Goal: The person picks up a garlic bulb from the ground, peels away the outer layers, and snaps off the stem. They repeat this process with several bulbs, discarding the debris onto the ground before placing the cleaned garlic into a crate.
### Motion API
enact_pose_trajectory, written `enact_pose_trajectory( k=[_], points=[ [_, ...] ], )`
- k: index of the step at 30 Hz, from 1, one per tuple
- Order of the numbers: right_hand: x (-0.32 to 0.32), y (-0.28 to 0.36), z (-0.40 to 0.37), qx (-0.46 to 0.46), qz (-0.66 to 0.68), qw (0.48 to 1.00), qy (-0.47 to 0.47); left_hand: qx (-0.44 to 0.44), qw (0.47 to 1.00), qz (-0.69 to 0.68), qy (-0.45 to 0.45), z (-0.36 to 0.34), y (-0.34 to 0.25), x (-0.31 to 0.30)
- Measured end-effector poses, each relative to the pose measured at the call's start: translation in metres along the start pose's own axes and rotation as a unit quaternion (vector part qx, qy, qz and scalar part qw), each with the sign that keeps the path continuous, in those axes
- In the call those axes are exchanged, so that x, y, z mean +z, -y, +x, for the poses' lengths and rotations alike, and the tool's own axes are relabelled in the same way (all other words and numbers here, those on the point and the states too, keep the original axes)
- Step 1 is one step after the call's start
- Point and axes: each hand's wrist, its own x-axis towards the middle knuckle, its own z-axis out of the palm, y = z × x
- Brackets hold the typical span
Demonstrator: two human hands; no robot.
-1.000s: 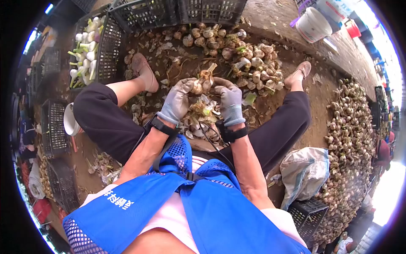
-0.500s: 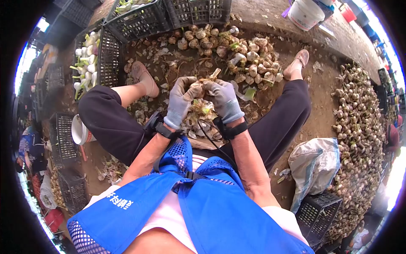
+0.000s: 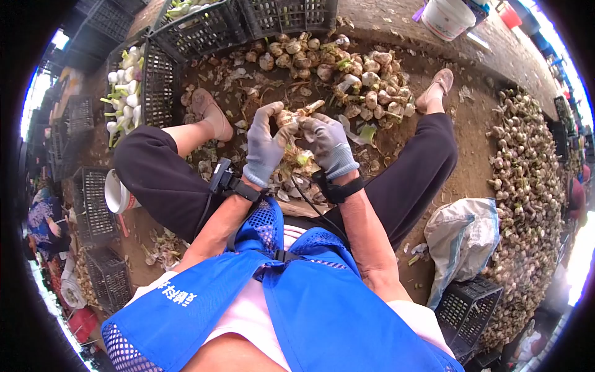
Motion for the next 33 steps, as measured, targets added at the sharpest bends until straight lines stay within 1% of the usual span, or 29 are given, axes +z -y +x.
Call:
enact_pose_trajectory(
  k=[1, 2, 3, 4, 5, 6, 7, 9, 11, 12, 13, 14, 15, 16, 17, 18, 19, 20, 21, 22, 23, 24, 25, 27, 29, 31, 32, 33],
  points=[
    [-0.001, -0.005, 0.001, -0.094, -0.115, 0.989, 0.012, 0.057, 0.996, 0.07, -0.011, 0.001, -0.005, -0.001],
    [-0.003, -0.008, 0.004, -0.094, -0.116, 0.989, 0.012, 0.057, 0.996, 0.07, -0.012, 0.0, -0.002, 0.0],
    [0.003, -0.002, 0.005, -0.018, -0.001, 1.0, -0.024, 0.041, 0.997, 0.056, -0.015, -0.001, 0.002, 0.002],
    [0.008, 0.003, 0.006, 0.059, 0.113, 0.99, -0.06, 0.025, 0.999, 0.042, -0.017, -0.002, 0.004, 0.003],
    [0.01, 0.006, 0.008, 0.135, 0.225, 0.96, -0.096, 0.025, 0.999, 0.042, -0.017, -0.005, 0.007, 0.004],
    [0.008, 0.007, 0.009, 0.119, 0.187, 0.97, -0.101, -0.131, 0.979, -0.154, 0.018, -0.007, 0.006, 0.004],
    [0.008, 0.007, 0.007, 0.12, 0.188, 0.969, -0.102, -0.28, 0.896, -0.34, 0.052, -0.008, 0.005, 0.005],
    [0.009, 0.009, 0.004, 0.133, 0.157, 0.974, -0.093, -0.283, 0.89, -0.353, 0.054, -0.012, 0.013, 0.005],
    [0.008, 0.004, 0.005, 0.125, 0.14, 0.978, -0.09, -0.37, 0.854, -0.359, 0.064, -0.014, 0.017, 0.003],
    [0.009, 0.003, 0.006, 0.132, 0.127, 0.98, -0.085, -0.406, 0.816, -0.409, 0.036, -0.014, 0.01, 0.004],
    [0.008, 0.002, 0.008, 0.138, 0.113, 0.981, -0.079, -0.406, 0.816, -0.409, 0.037, -0.015, 0.009, 0.003],
    [-0.006, -0.017, 0.01, -0.052, -0.096, 0.994, 0.009, -0.425, 0.782, -0.455, 0.037, -0.015, 0.011, 0.0],
    [-0.011, -0.021, 0.012, -0.053, -0.096, 0.994, 0.009, -0.443, 0.744, -0.499, 0.036, -0.014, 0.009, -0.002],
    [-0.016, -0.026, 0.015, -0.117, -0.092, 0.988, 0.043, -0.452, 0.741, -0.495, 0.036, -0.012, 0.006, -0.004],
    [-0.019, -0.031, 0.017, -0.18, -0.087, 0.977, 0.077, -0.452, 0.742, -0.494, 0.035, -0.011, 0.006, -0.004],
    [-0.007, -0.01, 0.011, 0.119, 0.243, 0.963, 0.012, -0.418, 0.772, -0.477, 0.041, -0.009, 0.006, -0.004],
    [-0.001, 0.007, 0.004, 0.118, 0.243, 0.963, 0.013, -0.382, 0.8, -0.46, 0.047, -0.007, 0.006, -0.005],
    [0.003, 0.021, -0.002, 0.123, 0.216, 0.969, 0.004, -0.364, 0.857, -0.36, 0.061, -0.002, -0.002, -0.008],
    [0.004, 0.028, -0.005, 0.127, 0.189, 0.974, -0.006, -0.364, 0.856, -0.362, 0.059, 0.0, -0.003, -0.006],
    [0.003, 0.028, -0.004, 0.128, 0.171, 0.977, -0.012, -0.264, 0.928, -0.259, 0.045, -0.001, -0.004, -0.002],
    [0.003, 0.028, -0.002, 0.128, 0.17, 0.977, -0.013, -0.158, 0.975, -0.15, 0.031, -0.001, -0.006, 0.0],
    [0.004, 0.026, -0.001, 0.107, 0.131, 0.985, -0.015, -0.096, 0.99, -0.093, 0.032, -0.001, -0.008, 0.0],
    [0.005, 0.025, 0.001, 0.085, 0.092, 0.992, -0.017, -0.097, 0.99, -0.094, 0.032, -0.002, -0.009, -0.001],
    [0.008, 0.021, 0.004, 0.075, 0.091, 0.993, -0.02, 0.044, 0.997, 0.046, 0.037, -0.003, -0.009, -0.002],
    [0.012, 0.019, 0.004, 0.005, 0.007, 1.0, -0.014, 0.054, 0.997, 0.045, 0.032, -0.005, -0.007, -0.002],
    [0.011, 0.017, 0.003, 0.027, 0.007, 0.999, -0.023, 0.047, 0.995, 0.078, 0.03, -0.006, -0.015, -0.007],
    [0.006, 0.01, 0.003, -0.008, -0.045, 0.999, 0.003, -0.011, 0.998, 0.05, 0.036, -0.005, -0.021, -0.009],
    [0.001, 0.003, 0.004, -0.044, -0.097, 0.994, 0.029, -0.013, 0.998, 0.05, 0.037, -0.004, -0.014, -0.007]
  ],
)
